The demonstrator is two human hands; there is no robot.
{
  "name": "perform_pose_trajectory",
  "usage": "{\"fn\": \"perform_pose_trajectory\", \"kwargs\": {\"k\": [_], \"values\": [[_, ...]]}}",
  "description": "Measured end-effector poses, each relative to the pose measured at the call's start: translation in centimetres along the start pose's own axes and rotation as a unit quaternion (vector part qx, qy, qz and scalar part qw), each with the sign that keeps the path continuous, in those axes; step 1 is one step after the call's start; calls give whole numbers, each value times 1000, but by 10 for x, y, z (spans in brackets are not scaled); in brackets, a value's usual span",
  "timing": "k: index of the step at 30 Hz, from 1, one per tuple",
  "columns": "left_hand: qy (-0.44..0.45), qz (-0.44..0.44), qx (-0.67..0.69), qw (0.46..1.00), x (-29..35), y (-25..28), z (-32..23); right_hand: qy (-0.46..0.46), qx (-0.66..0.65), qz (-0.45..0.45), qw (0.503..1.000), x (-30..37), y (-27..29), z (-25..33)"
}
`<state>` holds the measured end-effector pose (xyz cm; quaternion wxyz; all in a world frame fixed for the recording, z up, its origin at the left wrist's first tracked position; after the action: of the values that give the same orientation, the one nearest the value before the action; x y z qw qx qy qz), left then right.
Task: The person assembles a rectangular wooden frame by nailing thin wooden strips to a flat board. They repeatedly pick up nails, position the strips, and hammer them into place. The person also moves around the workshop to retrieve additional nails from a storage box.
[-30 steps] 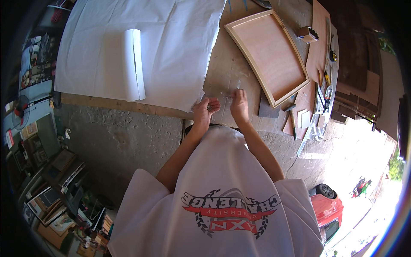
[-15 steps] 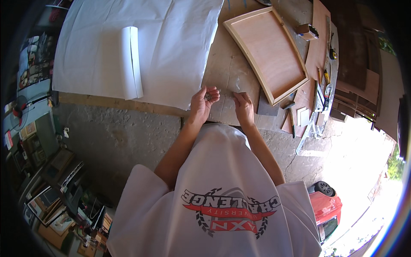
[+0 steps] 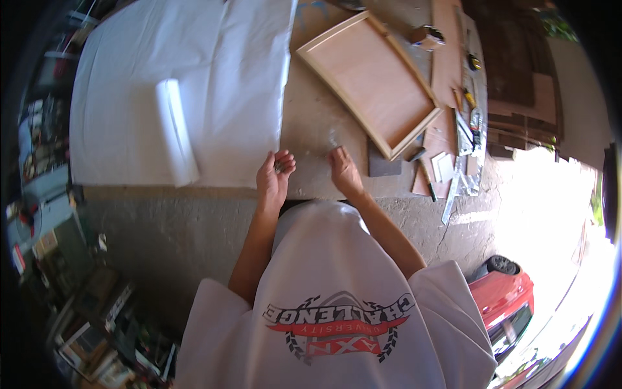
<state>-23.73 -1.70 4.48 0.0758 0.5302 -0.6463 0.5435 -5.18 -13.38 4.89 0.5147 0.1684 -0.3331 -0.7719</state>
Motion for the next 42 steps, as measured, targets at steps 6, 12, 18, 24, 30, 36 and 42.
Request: {"fn": "perform_pose_trajectory", "kwargs": {"k": [6, 12, 18, 24, 30, 36, 42], "values": [[60, 77, -13, 995, -24, -71, 21, -119, -80, -2, 990, 60, 50, -8], [84, 161, -69, 981, -93, -211, 57, -275, -44, -15, 960, 152, 95, -60], [58, 225, -143, 962, -188, -388, 107, -414, -66, -82, 904, 258, 90, -116], [29, 279, -315, 907, -309, -527, 160, -544, -132, 15, 829, 325, 78, -153], [-256, 158, -806, 509, -356, -539, 197, -535, -180, -126, 816, 320, 120, -164], [-351, 172, -816, 425, -342, -538, 205, -445, -74, -151, 879, 270, 221, -184], [-376, 225, -814, 381, -319, -544, 200, -418, -132, -255, 862, 206, 293, -209]]}}
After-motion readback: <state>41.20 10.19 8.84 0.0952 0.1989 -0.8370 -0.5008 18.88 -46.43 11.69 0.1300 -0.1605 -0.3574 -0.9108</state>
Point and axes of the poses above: each hand's wrist, its own x-axis away from the middle knuckle, its own y-axis out of the back of the hand, z = x × y, the point moved 2 cm from there along -x, towards the middle knuckle, and after that the axes turned 2 degrees about z, right-handed, at the moved point
